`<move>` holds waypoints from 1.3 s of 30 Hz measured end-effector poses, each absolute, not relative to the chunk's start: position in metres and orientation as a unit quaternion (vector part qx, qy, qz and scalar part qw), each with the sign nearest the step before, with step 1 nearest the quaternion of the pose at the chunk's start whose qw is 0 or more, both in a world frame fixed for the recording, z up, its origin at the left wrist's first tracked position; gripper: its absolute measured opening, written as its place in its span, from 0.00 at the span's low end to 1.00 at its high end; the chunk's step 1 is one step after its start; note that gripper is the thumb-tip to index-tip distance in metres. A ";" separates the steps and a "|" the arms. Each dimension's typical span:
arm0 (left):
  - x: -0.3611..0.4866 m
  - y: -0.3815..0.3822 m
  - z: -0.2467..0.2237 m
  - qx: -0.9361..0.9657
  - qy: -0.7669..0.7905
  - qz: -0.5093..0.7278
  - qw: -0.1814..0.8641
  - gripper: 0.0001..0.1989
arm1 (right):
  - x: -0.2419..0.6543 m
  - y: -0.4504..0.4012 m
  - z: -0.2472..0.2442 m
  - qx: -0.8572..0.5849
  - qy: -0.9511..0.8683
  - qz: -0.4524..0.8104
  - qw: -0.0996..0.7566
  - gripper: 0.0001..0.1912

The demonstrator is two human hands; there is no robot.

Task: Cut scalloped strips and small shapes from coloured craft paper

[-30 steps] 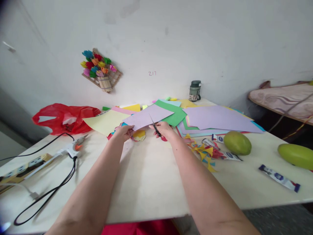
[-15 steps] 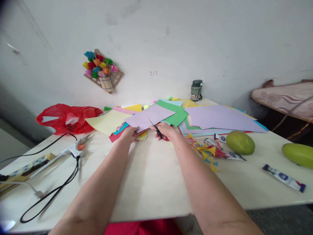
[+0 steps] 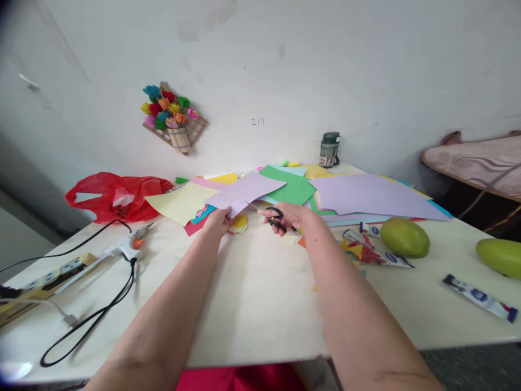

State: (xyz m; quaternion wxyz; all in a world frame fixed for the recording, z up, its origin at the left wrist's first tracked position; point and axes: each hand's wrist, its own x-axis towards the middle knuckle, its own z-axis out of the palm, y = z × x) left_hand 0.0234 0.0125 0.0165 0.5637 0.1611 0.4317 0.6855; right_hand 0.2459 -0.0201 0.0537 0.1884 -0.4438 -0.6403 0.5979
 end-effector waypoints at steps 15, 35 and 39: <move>0.030 0.007 0.026 0.158 0.438 0.658 0.592 0.14 | 0.211 -0.018 0.035 -0.450 -0.615 0.595 0.254 0.26; 0.027 0.006 0.025 0.176 0.445 0.631 0.610 0.14 | 0.209 -0.014 0.028 -0.460 -0.626 0.561 0.286 0.22; 0.026 0.006 0.026 0.161 0.439 0.639 0.611 0.14 | 0.209 -0.016 0.031 -0.493 -0.619 0.544 0.279 0.20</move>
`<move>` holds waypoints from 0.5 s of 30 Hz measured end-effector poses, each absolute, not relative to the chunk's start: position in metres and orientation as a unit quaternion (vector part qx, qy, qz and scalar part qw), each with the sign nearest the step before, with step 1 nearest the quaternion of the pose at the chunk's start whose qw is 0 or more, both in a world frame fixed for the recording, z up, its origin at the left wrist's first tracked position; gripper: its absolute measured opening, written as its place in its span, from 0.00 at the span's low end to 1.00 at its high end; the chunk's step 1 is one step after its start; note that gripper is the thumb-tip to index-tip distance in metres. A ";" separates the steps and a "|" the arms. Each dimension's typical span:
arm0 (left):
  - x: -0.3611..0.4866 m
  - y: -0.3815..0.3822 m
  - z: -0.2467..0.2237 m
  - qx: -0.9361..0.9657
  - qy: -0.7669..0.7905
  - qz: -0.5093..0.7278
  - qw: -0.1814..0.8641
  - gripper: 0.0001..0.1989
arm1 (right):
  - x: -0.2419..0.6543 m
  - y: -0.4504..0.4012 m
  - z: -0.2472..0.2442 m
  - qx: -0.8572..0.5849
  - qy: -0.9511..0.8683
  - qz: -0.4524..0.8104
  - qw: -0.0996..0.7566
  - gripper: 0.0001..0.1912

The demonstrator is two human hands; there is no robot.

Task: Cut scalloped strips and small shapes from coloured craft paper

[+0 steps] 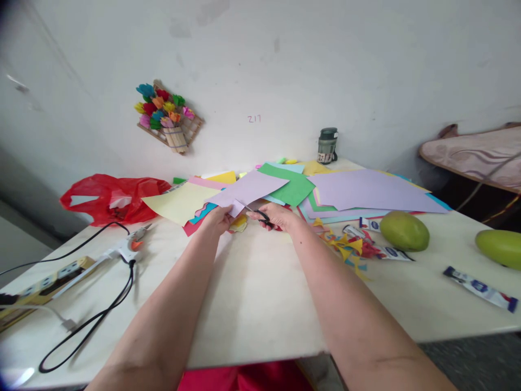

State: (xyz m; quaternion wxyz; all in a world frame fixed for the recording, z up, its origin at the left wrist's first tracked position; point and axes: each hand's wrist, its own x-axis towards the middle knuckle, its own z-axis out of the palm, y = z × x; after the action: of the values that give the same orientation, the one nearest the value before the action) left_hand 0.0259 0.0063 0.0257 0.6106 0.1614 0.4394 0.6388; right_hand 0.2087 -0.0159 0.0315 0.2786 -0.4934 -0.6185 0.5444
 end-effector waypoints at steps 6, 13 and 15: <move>0.024 0.004 0.030 0.143 0.439 0.636 0.619 0.13 | 0.209 -0.017 0.035 -0.520 -0.613 0.528 0.275 0.18; 0.021 0.007 0.031 0.094 0.413 0.664 0.616 0.06 | 0.222 -0.013 0.032 -0.473 -0.626 0.569 0.247 0.14; 0.022 0.007 0.031 0.073 0.421 0.667 0.610 0.07 | 0.224 -0.012 0.030 -0.466 -0.625 0.579 0.241 0.13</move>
State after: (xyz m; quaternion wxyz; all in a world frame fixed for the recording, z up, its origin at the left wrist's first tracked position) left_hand 0.0218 0.0074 0.0314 0.6101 0.0732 0.4206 0.6674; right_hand 0.2239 -0.0123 0.0303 0.2412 -0.4657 -0.6246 0.5786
